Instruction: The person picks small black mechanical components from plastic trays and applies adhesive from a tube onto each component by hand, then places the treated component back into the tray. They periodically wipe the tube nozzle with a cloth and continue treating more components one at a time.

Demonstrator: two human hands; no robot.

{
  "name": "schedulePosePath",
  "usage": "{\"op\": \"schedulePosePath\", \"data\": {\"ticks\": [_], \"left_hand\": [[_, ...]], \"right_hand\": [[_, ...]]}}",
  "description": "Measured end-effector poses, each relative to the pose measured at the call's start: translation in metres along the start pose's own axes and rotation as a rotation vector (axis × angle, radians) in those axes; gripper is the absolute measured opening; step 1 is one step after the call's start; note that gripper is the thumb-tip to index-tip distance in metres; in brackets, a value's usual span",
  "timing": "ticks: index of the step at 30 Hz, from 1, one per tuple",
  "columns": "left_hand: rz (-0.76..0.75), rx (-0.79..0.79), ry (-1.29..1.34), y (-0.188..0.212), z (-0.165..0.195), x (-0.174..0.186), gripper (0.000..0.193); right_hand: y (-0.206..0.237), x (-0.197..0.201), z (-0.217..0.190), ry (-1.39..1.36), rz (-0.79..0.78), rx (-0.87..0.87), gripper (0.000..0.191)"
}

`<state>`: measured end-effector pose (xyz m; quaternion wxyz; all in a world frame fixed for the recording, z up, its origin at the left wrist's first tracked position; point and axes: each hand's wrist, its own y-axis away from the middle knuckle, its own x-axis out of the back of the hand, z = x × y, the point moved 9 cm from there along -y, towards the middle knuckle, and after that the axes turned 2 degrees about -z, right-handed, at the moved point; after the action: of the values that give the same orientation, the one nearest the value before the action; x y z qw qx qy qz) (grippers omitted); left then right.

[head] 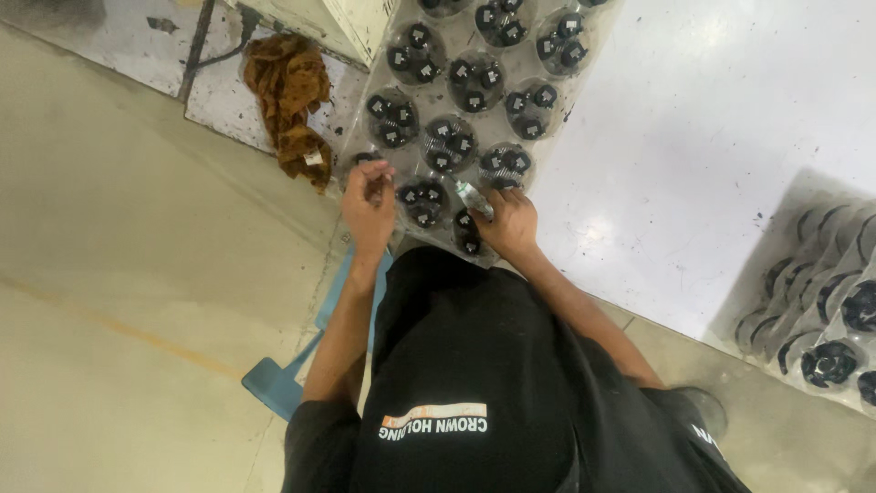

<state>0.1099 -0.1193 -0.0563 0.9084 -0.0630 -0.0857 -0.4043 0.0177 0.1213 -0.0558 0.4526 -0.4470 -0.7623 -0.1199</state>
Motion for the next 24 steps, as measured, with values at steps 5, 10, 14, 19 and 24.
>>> {"op": "schedulePosePath", "data": {"ticks": [5,10,14,19,24], "left_hand": [[-0.001,-0.236,-0.436,-0.065,0.017,0.044,0.031],[-0.264,-0.408,-0.892,-0.147,-0.004,0.071,0.057],[-0.465,-0.543,-1.021,-0.191,-0.041,0.074,0.053],[-0.543,-0.681,-1.01,-0.214,-0.054,0.068,0.024],[-0.308,-0.565,-0.675,-0.208,-0.019,0.089,0.025]], "right_hand": [[-0.01,0.0,-0.005,0.027,-0.003,-0.067,0.038],[-0.013,-0.003,-0.014,0.076,-0.042,-0.112,0.038],[-0.01,-0.01,-0.009,0.033,-0.081,-0.232,0.034],[-0.007,-0.005,-0.007,-0.049,-0.028,-0.466,0.027],[-0.012,0.009,-0.023,-0.345,0.081,-0.698,0.024]]}}
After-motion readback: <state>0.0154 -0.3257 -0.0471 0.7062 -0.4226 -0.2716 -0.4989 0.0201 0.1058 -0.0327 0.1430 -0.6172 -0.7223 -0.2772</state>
